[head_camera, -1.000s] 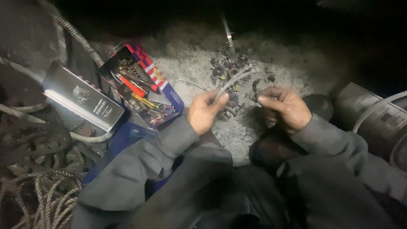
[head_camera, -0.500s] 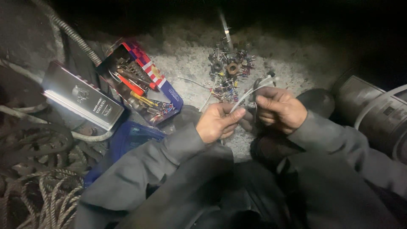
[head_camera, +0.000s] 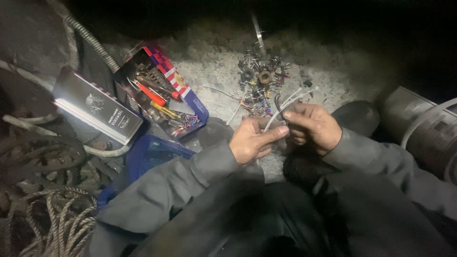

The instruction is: The person sits on the floor and sorts a pile of small electronic components, including connectors, terminals, and zip ties. They pick up items, inspect them, and place them back into the pile or into a nearby box. The task involves repeated handling and visual inspection of the parts.

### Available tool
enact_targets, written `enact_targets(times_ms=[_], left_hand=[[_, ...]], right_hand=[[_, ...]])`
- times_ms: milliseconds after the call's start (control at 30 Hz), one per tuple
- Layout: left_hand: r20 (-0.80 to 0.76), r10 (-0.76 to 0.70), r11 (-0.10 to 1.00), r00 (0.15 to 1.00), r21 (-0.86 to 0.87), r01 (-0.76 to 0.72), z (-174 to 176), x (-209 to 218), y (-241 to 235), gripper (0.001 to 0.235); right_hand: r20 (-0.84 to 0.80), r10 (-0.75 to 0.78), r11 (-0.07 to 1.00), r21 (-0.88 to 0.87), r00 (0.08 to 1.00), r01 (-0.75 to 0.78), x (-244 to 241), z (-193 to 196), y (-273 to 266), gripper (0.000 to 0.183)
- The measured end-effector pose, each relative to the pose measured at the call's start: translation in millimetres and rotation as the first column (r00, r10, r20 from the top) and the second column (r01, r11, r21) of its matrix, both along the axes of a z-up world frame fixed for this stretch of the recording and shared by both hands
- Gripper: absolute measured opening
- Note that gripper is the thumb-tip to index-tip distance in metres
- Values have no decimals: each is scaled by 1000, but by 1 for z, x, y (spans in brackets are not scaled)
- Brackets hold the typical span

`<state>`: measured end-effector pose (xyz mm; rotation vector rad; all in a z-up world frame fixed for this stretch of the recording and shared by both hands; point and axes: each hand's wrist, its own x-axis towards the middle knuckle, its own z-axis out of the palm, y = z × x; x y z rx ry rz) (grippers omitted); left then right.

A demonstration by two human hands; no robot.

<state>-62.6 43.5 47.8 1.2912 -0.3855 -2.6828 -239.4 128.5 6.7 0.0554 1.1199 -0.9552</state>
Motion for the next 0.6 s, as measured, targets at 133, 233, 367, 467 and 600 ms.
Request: enact_targets(times_ms=[133, 233, 367, 467, 600], left_hand=[[-13, 51, 998, 999, 40, -51, 7, -1, 0, 14], [-22, 68, 997, 997, 27, -68, 2, -1, 4, 12], [-37, 40, 999, 999, 10, -39, -1, 3, 6, 12], [-65, 20, 1000, 998, -16, -21, -9, 7, 9, 15], [-91, -45, 998, 995, -42, 42, 2, 6, 6, 15]], right_hand=[[56, -42, 999, 18, 998, 41, 1, 0, 2, 14], [99, -65, 998, 10, 993, 64, 1, 5, 1, 14], [163, -126, 984, -109, 979, 144, 0, 12, -3, 14], [92, -117, 970, -205, 989, 134, -3, 8, 2, 14], [69, -166, 952, -249, 984, 178, 0, 3, 15, 6]])
